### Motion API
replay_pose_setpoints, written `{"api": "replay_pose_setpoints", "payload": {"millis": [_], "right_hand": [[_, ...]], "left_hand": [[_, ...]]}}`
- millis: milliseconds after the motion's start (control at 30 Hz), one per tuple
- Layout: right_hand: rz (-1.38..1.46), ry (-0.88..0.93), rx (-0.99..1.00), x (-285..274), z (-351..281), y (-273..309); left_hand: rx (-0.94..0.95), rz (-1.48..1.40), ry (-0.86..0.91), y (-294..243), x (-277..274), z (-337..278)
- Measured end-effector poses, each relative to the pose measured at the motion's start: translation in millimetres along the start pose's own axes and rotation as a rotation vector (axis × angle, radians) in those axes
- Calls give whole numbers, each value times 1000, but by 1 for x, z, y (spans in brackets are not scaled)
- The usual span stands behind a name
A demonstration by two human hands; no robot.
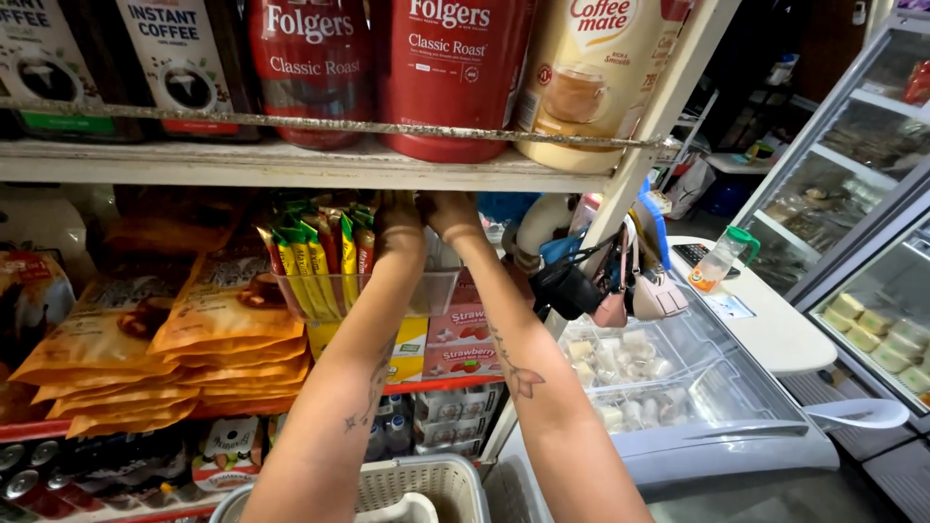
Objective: Stocking instant coffee sachets onto a store shelf from a basket.
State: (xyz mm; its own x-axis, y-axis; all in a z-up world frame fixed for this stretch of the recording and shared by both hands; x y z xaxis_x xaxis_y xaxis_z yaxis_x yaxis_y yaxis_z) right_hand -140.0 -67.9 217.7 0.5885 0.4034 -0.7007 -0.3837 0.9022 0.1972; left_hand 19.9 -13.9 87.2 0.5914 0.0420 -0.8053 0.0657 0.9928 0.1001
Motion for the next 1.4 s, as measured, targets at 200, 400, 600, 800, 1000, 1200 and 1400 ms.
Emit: {"api": "replay_pose_setpoints", "payload": {"millis": [200,400,600,800,1000,1200,1400], "right_hand": [[86,-47,32,12,0,-20],[-33,169,65,28,2,-16],[20,311,90,6,-8,18],[-46,292,66,-2,-7,25],[-26,325,159,11,-7,9],[74,329,108,2,-6,19],[61,474,58,19,-10,10]], "left_hand": [[62,-6,-144,-13,18,7],[106,255,-13,7,-83,-40],[177,227,52,28,-176,-87],[266,188,115,23,-200,-100],[355,156,193,12,-187,-105],[433,127,267,4,-161,-104],[227,-137,378,7,-98,-72]]}}
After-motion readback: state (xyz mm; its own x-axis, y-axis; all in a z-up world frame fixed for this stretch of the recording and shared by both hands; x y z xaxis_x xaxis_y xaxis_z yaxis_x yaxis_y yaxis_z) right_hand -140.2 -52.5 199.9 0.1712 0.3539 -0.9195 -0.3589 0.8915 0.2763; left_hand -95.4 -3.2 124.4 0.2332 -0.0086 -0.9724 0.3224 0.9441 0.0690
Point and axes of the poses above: each hand's wrist, its own z-axis towards the middle knuckle, its own x-axis out of the palm, y = z × x, the point moved 9 cm from there along z, towards the middle knuckle, and after that the axes turned 6 degrees about z, right-handed, at the moved point
